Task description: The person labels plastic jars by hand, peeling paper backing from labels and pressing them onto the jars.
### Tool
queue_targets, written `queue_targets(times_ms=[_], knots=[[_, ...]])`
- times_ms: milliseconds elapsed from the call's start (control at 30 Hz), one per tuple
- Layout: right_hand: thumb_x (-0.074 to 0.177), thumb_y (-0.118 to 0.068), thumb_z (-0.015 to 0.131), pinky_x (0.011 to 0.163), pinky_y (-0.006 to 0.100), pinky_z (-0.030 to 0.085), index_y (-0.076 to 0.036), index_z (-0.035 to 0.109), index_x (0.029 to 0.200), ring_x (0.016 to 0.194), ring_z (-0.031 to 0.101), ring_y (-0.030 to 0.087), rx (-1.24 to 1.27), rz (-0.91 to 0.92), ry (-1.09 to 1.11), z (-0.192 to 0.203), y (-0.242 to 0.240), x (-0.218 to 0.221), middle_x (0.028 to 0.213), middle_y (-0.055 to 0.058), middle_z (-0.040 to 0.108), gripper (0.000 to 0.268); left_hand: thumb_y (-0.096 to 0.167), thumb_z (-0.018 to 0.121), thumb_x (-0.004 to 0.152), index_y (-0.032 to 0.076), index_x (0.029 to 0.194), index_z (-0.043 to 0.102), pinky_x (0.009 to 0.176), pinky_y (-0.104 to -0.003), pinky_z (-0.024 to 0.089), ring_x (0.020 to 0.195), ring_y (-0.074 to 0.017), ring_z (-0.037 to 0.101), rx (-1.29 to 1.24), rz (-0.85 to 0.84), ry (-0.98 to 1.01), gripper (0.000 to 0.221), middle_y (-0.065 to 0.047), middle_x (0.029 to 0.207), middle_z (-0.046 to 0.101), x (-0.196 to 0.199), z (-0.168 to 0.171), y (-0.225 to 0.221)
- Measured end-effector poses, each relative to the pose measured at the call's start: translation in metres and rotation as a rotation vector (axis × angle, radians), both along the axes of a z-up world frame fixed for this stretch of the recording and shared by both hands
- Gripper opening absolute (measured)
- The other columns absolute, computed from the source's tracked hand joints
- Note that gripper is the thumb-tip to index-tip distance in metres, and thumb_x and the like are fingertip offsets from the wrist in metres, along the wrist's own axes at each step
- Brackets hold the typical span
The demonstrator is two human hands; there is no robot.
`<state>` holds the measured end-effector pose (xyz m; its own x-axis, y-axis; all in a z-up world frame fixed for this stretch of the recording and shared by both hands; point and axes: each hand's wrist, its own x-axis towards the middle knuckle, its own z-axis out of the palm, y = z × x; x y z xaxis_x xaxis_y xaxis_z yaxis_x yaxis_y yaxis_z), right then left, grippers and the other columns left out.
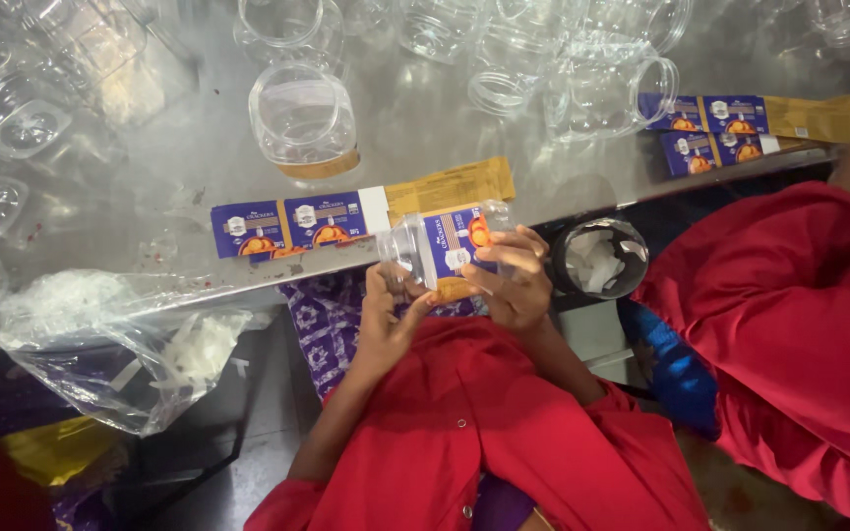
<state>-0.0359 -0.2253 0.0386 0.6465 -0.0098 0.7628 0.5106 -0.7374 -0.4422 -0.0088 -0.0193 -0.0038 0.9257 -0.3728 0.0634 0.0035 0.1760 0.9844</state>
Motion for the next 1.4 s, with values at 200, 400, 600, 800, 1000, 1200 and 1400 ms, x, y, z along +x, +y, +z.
queue_targets(times_ms=[200,400,600,800,1000,1200,1400], knots=[[0.093,-0.004,0.078,0.092,0.035,0.052,-0.007,0.07,0.115,0.106,0.065,0.025,0.276,-0.056,0.139,-0.031,0.004,0.009,0.115,0.008,0.067,0.024,0.017,0.09,0.081,0.003,0.1,0.056,0.066,-0.027,0.055,0.07,-0.0117,0.069,0.351,0.278,-0.3,0.042,-0.004,0.078,0.071,0.01,0.016,0.013],[0.095,-0.001,0.07,0.091,0.034,0.053,-0.003,0.065,0.121,0.101,0.063,0.023,0.56,-0.215,0.288,-0.081,-0.032,0.063,0.114,0.011,0.058,0.026,0.036,0.097,0.083,0.012,0.095,0.059,0.083,-0.037,0.047,0.086,-0.0258,0.062,0.95,0.726,-0.792,0.047,-0.009,0.092,0.065,0.062,0.033,0.102],[0.09,-0.005,0.072,0.092,0.037,0.051,-0.004,0.068,0.117,0.107,0.061,0.029,0.408,-0.396,0.304,-0.109,-0.053,0.094,0.115,0.013,0.059,0.027,0.036,0.089,0.09,0.009,0.104,0.058,0.084,-0.041,0.042,0.079,-0.0198,0.058,1.228,0.838,-0.833,0.043,0.002,0.08,0.057,0.155,0.036,0.147],[0.091,-0.007,0.074,0.094,0.04,0.05,-0.006,0.069,0.114,0.106,0.06,0.032,0.301,-0.388,0.282,-0.108,-0.052,0.094,0.109,0.013,0.062,0.024,0.033,0.088,0.085,0.008,0.107,0.06,0.087,-0.047,0.043,0.094,-0.0311,0.059,1.334,0.74,-0.834,0.044,-0.008,0.095,0.064,0.201,0.048,0.125],[0.093,-0.01,0.072,0.089,0.039,0.051,-0.006,0.069,0.113,0.101,0.061,0.03,0.387,-0.388,0.293,-0.105,-0.052,0.089,0.107,0.011,0.063,0.021,0.019,0.076,0.1,-0.006,0.125,0.062,0.106,-0.053,0.04,0.117,-0.0406,0.056,1.1,0.896,-1.07,0.038,-0.022,0.124,0.063,0.179,0.028,0.078],[0.094,-0.011,0.071,0.089,0.038,0.051,-0.004,0.07,0.112,0.101,0.061,0.029,0.396,-0.398,0.276,-0.107,-0.05,0.09,0.106,0.012,0.064,0.019,0.015,0.076,0.089,0.0,0.122,0.065,0.105,-0.048,0.046,0.117,-0.0371,0.056,0.647,0.071,-0.84,0.038,-0.017,0.124,0.063,0.137,-0.032,-0.047],[0.095,-0.009,0.07,0.085,0.036,0.052,-0.004,0.069,0.109,0.095,0.063,0.026,0.422,-0.405,0.251,-0.115,-0.056,0.088,0.103,0.011,0.064,0.015,0.033,0.087,0.076,0.002,0.108,0.065,0.103,-0.048,0.044,0.118,-0.0375,0.055,0.574,-0.165,-0.719,0.049,-0.015,0.128,0.062,0.146,-0.069,-0.092]])
